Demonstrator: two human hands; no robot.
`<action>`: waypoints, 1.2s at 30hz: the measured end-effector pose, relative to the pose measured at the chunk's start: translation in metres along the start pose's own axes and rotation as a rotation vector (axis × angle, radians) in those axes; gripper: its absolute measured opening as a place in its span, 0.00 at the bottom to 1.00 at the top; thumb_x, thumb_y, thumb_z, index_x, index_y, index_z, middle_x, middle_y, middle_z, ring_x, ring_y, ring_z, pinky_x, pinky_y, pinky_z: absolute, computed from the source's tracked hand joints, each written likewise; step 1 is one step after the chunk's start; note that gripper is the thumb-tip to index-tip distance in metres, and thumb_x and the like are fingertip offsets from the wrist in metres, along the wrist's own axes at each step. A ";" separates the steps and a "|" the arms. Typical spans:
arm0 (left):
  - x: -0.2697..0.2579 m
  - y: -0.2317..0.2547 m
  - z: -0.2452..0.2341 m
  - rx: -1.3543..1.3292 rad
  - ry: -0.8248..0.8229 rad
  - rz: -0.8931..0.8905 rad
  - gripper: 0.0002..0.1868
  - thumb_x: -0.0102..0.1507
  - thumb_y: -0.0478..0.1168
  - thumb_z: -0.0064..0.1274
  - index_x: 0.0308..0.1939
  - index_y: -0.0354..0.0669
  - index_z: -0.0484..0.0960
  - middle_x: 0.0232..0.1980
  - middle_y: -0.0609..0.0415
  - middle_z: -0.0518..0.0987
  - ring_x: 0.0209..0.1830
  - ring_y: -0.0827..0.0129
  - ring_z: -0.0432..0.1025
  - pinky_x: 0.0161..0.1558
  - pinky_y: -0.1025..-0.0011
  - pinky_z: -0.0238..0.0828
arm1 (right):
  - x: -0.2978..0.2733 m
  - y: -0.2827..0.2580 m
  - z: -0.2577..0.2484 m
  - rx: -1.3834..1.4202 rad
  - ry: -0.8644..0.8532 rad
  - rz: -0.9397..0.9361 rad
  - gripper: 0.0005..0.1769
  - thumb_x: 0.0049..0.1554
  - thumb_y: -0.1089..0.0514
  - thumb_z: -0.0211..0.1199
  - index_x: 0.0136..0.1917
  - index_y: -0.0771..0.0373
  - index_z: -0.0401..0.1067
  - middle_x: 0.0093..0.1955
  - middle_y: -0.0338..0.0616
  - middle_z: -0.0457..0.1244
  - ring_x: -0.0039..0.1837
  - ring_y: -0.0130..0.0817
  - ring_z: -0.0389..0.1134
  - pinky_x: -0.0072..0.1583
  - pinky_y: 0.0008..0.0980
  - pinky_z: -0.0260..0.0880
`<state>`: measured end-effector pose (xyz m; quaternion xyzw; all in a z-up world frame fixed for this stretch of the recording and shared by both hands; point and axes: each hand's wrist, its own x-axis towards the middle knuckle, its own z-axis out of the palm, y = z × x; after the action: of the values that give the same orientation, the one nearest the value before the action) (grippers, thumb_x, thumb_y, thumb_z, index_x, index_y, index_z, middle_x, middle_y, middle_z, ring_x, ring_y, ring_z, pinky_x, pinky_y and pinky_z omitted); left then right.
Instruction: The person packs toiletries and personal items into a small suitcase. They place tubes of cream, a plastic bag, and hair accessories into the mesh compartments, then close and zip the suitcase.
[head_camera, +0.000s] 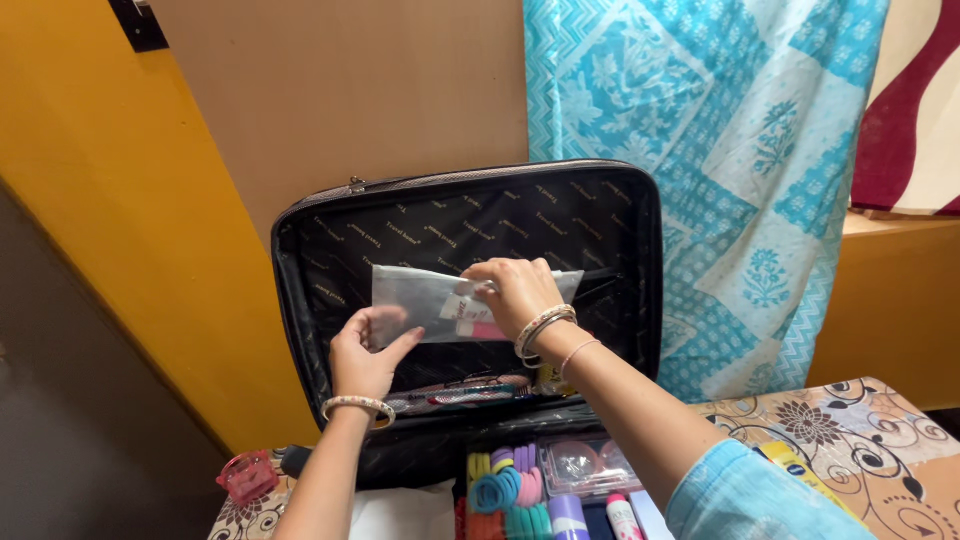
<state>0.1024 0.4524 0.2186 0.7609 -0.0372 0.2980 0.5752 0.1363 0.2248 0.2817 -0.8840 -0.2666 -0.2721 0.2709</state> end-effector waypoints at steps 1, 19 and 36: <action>0.005 0.000 -0.003 0.118 -0.006 -0.020 0.20 0.52 0.39 0.71 0.47 0.41 0.85 0.47 0.54 0.88 0.48 0.70 0.81 0.54 0.70 0.77 | 0.005 -0.002 0.004 -0.021 0.017 -0.021 0.12 0.54 0.58 0.65 0.51 0.49 0.82 0.49 0.39 0.72 0.51 0.41 0.72 0.51 0.43 0.59; 0.017 -0.016 -0.038 0.947 -0.178 0.185 0.27 0.48 0.50 0.70 0.49 0.52 0.80 0.54 0.51 0.74 0.61 0.56 0.65 0.61 0.57 0.60 | 0.015 0.000 0.053 -0.175 0.423 -0.266 0.12 0.55 0.63 0.59 0.50 0.53 0.78 0.47 0.33 0.68 0.51 0.35 0.68 0.53 0.39 0.59; 0.003 -0.021 -0.034 0.935 -0.044 0.682 0.14 0.53 0.45 0.66 0.39 0.46 0.85 0.42 0.55 0.84 0.47 0.62 0.77 0.59 0.56 0.60 | 0.032 -0.005 0.055 -0.221 0.468 -0.522 0.06 0.53 0.60 0.62 0.45 0.53 0.75 0.46 0.36 0.63 0.50 0.34 0.66 0.55 0.38 0.62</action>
<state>0.0993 0.4909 0.2077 0.8851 -0.1569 0.4354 0.0486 0.1744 0.2731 0.2647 -0.7238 -0.3831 -0.5543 0.1489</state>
